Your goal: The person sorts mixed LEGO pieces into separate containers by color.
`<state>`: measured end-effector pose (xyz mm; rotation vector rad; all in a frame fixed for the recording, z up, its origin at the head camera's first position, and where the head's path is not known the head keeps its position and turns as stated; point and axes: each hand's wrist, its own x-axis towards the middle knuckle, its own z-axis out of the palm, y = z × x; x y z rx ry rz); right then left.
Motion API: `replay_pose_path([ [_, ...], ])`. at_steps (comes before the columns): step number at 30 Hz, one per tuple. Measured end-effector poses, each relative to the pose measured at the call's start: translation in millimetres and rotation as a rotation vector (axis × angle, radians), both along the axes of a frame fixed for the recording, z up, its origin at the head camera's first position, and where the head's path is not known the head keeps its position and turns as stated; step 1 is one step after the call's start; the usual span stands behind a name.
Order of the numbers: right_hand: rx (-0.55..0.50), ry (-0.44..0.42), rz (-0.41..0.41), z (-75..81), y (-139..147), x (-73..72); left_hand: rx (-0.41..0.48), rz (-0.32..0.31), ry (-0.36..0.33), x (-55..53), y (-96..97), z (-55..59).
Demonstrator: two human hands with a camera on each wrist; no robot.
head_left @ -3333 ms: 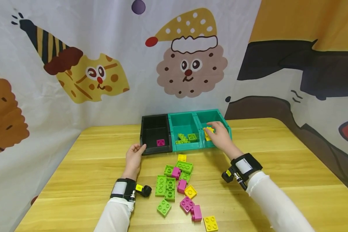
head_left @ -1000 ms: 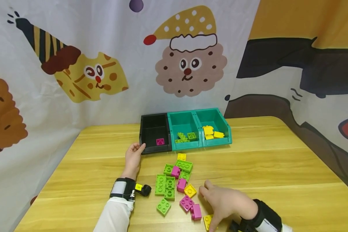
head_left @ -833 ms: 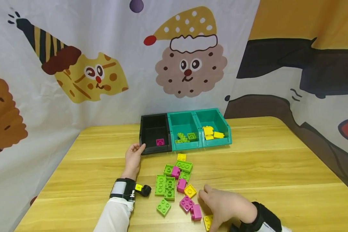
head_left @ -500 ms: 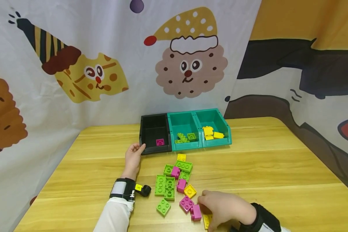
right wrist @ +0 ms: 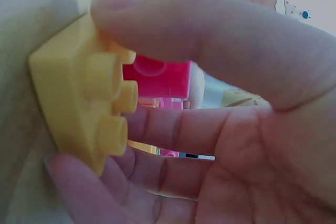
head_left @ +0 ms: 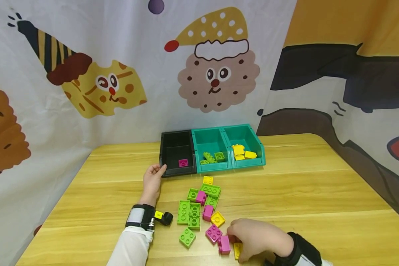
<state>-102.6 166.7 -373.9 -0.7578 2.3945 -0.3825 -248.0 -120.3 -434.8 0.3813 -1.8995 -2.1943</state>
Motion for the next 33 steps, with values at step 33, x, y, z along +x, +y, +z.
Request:
replay_pose_path([
  [33, -0.353, 0.372, -0.159, 39.9, 48, -46.3, 0.004, 0.014, 0.003, 0.6, 1.7, -2.1],
])
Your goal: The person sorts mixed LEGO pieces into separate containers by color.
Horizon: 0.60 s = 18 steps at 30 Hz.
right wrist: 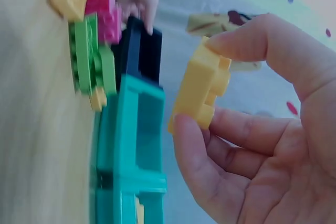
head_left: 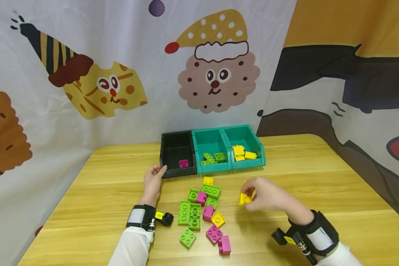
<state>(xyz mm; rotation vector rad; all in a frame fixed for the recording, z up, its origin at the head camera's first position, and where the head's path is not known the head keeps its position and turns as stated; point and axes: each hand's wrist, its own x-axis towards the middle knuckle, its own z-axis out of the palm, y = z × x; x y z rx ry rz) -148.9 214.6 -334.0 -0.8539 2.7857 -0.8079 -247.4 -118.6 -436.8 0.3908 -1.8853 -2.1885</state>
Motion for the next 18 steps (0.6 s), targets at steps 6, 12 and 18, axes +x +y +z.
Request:
replay_pose_path([
  [6, -0.006, 0.043, -0.097, 2.7, 9, -26.0, -0.010, -0.003, -0.001, 0.1, -0.1, 0.2],
  [12, -0.108, 0.078, -0.280, -0.8, 13, -55.1, -0.008, 0.003, 0.003, -0.2, 0.0, -0.2],
  [18, -0.201, 0.135, -0.491, -15.0, 16, -82.8, -0.012, 0.000, 0.003, -0.5, -0.1, 0.5],
])
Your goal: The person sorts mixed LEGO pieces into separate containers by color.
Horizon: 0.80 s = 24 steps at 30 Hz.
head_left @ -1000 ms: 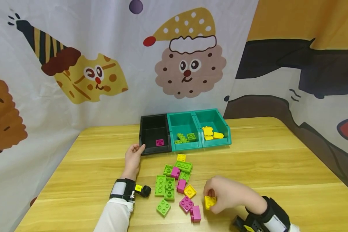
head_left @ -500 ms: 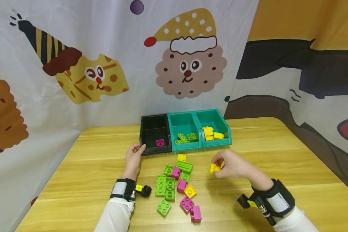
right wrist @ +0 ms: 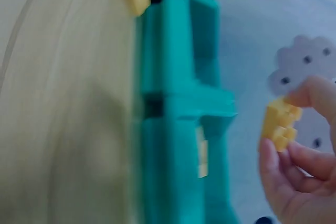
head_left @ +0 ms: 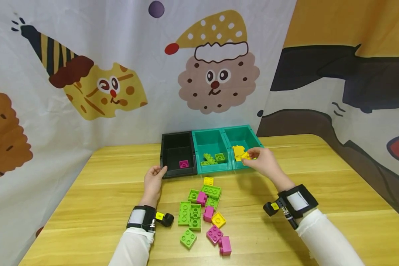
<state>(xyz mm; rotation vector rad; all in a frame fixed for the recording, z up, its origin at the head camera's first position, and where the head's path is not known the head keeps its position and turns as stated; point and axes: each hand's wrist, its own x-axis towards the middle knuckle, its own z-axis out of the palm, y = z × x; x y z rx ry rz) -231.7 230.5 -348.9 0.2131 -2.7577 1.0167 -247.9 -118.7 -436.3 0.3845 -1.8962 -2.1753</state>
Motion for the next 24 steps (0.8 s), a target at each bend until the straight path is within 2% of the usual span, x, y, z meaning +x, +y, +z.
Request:
replay_pose_path([
  [5, 0.008, 0.048, -0.086, -15.4, 0, -23.8, 0.000, 0.006, -0.003, -0.4, -0.3, -0.9],
  [12, 0.036, 0.037, -0.137, -28.2, -4, -51.2, 0.002, 0.002, -0.007, -0.9, -0.2, 0.1],
  [16, 0.059, 0.022, -0.137, -32.3, -7, -57.3, -0.004, 0.014, 0.009, -2.1, 0.6, -2.4],
  [24, 0.075, -0.003, -0.153, -32.9, -13, -60.6, 0.010, 0.009, 0.028, -2.4, 0.3, -4.0],
])
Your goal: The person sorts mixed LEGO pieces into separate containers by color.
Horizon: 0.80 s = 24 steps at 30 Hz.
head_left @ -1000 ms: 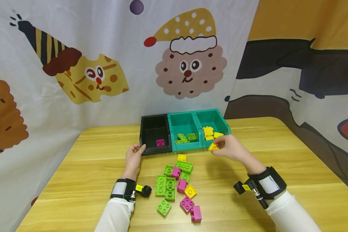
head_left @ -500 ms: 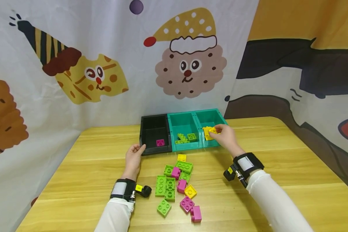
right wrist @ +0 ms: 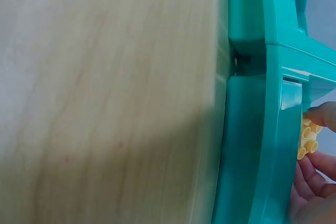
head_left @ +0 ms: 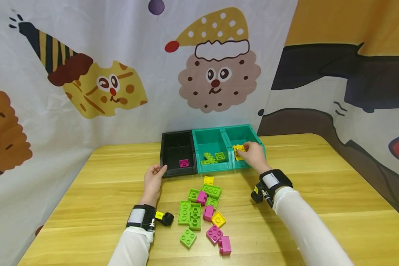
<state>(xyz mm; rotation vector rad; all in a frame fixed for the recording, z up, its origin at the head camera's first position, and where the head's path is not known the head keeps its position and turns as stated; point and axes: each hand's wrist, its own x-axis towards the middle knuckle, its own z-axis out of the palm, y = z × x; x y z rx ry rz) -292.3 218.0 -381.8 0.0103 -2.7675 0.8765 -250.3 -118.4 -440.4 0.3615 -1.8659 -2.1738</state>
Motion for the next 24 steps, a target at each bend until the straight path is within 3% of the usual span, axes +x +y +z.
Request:
replay_pose_path([
  [8, 0.020, -0.045, -0.017, -1.0, -3, -1.9, 0.000, -0.004, -0.010, 1.3, -0.1, 1.4],
  [24, 0.104, -0.030, 0.023, -10.1, -4, -2.3, 0.009, -0.001, -0.011, 0.5, 0.4, 1.5],
])
